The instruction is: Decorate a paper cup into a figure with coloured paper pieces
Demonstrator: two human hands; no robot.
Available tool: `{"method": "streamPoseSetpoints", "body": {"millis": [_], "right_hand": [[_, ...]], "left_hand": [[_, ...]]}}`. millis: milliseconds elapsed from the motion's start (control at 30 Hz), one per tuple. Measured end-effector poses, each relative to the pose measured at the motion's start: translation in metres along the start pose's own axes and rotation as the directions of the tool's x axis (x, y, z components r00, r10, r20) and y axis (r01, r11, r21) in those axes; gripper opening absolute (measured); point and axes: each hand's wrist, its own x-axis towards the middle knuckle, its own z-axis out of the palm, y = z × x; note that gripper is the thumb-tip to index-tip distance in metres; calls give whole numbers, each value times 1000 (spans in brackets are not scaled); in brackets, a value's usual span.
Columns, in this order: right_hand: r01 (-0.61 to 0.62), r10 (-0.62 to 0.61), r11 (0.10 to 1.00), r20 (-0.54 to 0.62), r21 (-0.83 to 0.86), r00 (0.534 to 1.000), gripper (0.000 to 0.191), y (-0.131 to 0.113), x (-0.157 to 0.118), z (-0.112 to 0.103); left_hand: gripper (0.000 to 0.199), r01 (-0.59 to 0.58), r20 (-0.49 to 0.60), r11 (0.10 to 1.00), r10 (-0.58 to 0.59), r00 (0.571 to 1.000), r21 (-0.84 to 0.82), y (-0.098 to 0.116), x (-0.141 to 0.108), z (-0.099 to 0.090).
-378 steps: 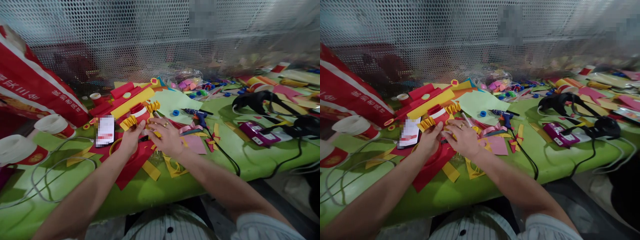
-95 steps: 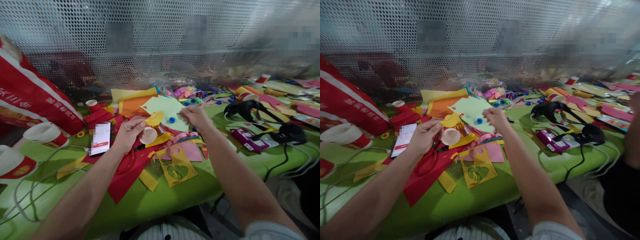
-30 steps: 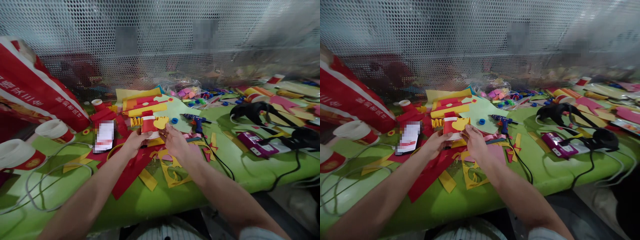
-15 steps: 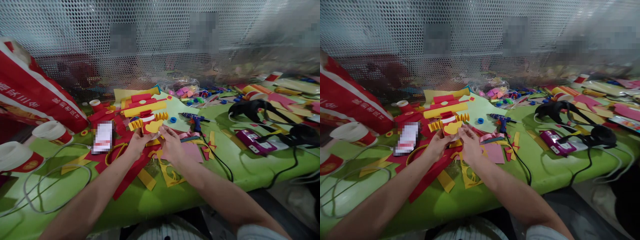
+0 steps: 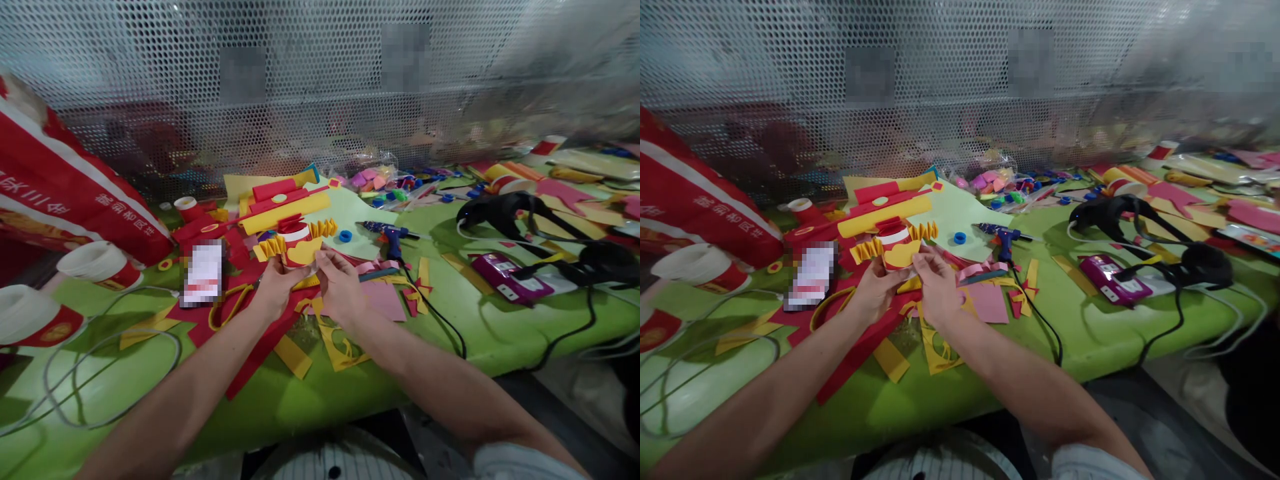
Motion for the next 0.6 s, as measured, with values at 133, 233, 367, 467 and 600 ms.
{"method": "streamPoseSetpoints", "body": {"millis": [133,233,367,467,600], "right_hand": [[25,-25,1000,-15,-14,1000,19,1,0,0],[26,-27,999,-21,-23,999,19,1,-1,0],[14,-14,1000,-19,-11,1000,18,1,0,0],[25,-25,1000,-25,-7,999,19,1,0,0],[48,-48,999,-14,5,999,19,3,-2,0]], "left_hand": [[54,-22,28,1000,22,999,8,0,0,1],[53,-39,71,999,40,997,-2,0,0,1],[53,-37,105,999,37,994,0,0,-1,0],[56,-47,79,999,48,996,-12,-1,0,-1],[57,-55,51,998,57,997,-41,-3,0,-2]]}}
